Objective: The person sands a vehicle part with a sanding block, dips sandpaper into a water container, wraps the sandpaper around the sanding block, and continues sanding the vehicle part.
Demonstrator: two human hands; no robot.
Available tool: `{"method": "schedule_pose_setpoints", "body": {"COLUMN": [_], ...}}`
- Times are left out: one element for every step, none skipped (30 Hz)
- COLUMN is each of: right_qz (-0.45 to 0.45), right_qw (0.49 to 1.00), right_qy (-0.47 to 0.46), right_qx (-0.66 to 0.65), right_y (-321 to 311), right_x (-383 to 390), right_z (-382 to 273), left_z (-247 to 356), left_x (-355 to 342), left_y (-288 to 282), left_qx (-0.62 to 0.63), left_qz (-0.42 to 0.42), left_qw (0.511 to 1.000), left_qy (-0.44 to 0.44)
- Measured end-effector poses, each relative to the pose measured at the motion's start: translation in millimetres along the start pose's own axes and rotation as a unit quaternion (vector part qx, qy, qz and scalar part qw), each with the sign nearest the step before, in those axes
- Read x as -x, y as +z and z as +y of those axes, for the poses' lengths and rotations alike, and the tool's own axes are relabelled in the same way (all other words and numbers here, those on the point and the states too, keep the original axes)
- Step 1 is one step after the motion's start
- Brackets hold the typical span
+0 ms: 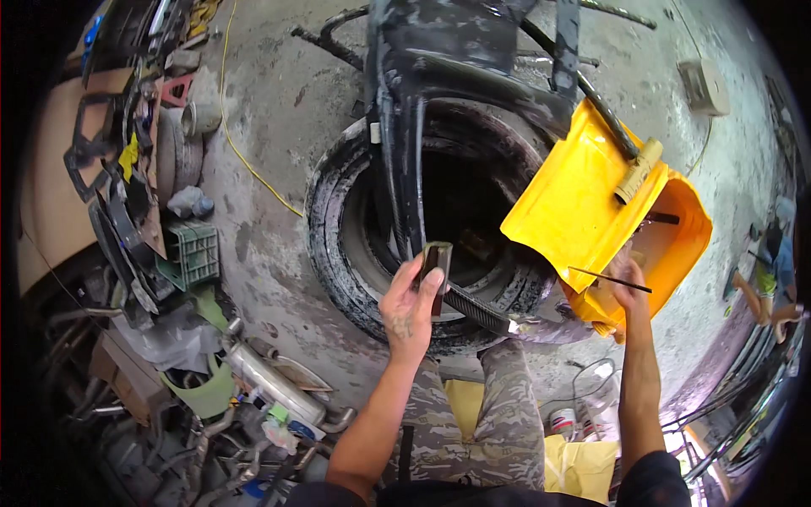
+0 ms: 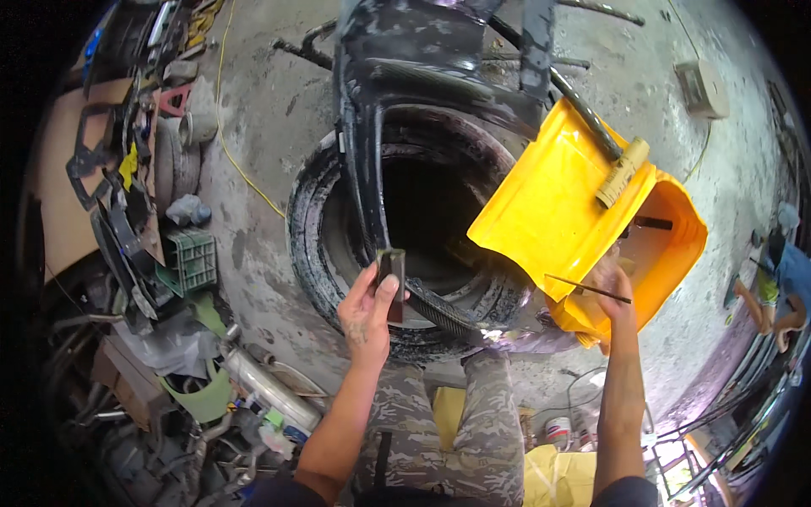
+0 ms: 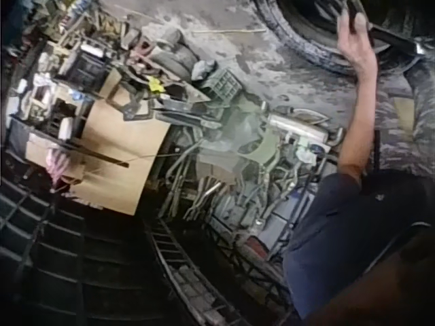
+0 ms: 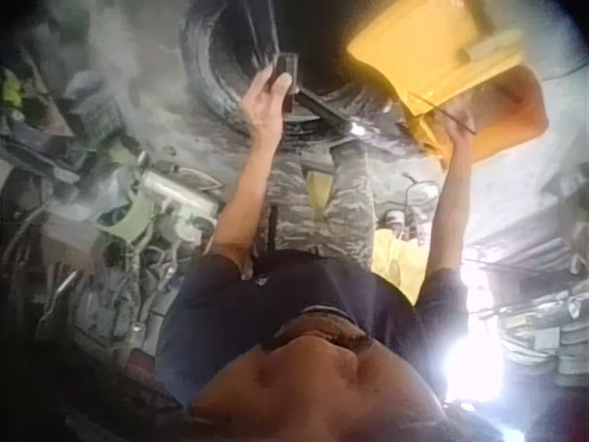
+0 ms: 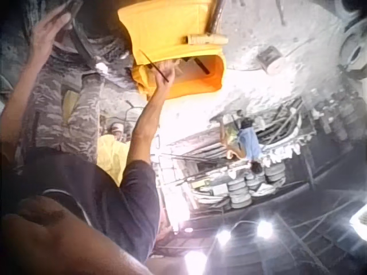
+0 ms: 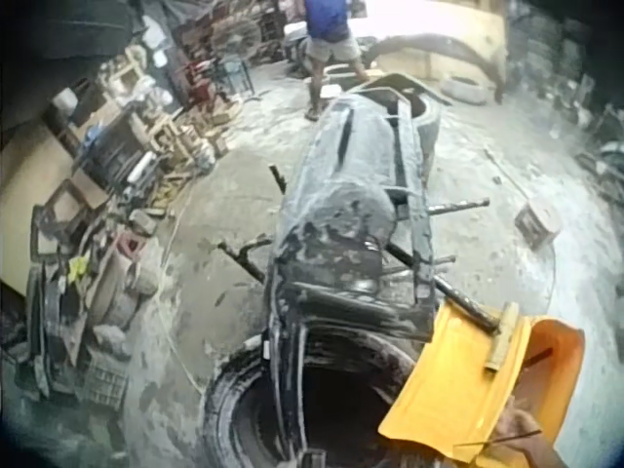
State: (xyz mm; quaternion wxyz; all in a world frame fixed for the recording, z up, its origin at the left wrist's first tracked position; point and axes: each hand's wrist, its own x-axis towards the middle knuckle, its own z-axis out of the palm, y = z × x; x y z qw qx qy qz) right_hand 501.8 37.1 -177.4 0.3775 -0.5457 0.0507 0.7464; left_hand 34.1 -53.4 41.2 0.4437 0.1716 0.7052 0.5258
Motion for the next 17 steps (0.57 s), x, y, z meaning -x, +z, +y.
{"method": "schedule_pose_setpoints", "body": {"right_qz": [-0.038,-0.079,-0.124,-0.102,-0.073,-0.07,-0.068,-0.067,-0.066,-0.004,-0.022,-0.081,-0.105,-0.137,-0.172,-0.165,-0.163], "right_qw": [0.995,0.99,0.981,0.975,0.964,0.96,0.955,0.948,0.94,0.9,0.755,0.887,0.818,0.826,0.832,0.803,0.773], "right_qy": [-0.088,-0.119,-0.145,-0.196,-0.247,-0.257,-0.267,-0.273,-0.275,-0.317,-0.338,-0.211,-0.158,-0.119,-0.076,-0.115,-0.146], "right_qx": [-0.011,-0.023,-0.039,0.015,0.067,0.089,0.11,0.152,0.192,0.3,0.562,0.402,0.542,0.534,0.522,0.562,0.595], "right_y": [-30,-33,-26,-22,-13,27,84,132,174,214,258,323,368,399,421,441,459], "right_x": [35,66,94,127,159,182,204,223,230,232,220,211,200,189,173,158,142], "right_z": [-44,-65,-85,-113,-142,-152,-151,-158,-154,-140,-113,-73,-45,-24,-8,-8,-6], "left_z": [-3,-1,4,5,6,14,22,30,37,43,48,43,39,42,40,35,28], "left_x": [-10,-20,-32,-41,-52,-62,-71,-81,-88,-93,-97,-102,-108,-109,-113,-117,-120], "left_y": [18,24,26,29,38,43,49,64,77,95,108,114,118,124,122,121,109], "left_qx": [0.018,0.025,0.04,0.061,0.079,0.078,0.078,0.067,0.051,0.058,0.057,0.103,0.152,0.22,0.232,0.264,0.287], "left_qz": [-0.02,-0.015,-0.02,-0.028,-0.039,-0.054,-0.069,-0.081,-0.09,-0.095,-0.098,-0.129,-0.16,-0.201,-0.2,-0.174,-0.143], "left_qw": [1.0,0.999,0.999,0.998,0.996,0.995,0.992,0.988,0.983,0.979,0.975,0.978,0.972,0.953,0.951,0.948,0.947], "left_qy": [0.005,0.016,0.015,0.021,0.022,0.043,0.065,0.11,0.155,0.173,0.191,0.132,0.074,0.047,0.05,0.036,0.02]}}
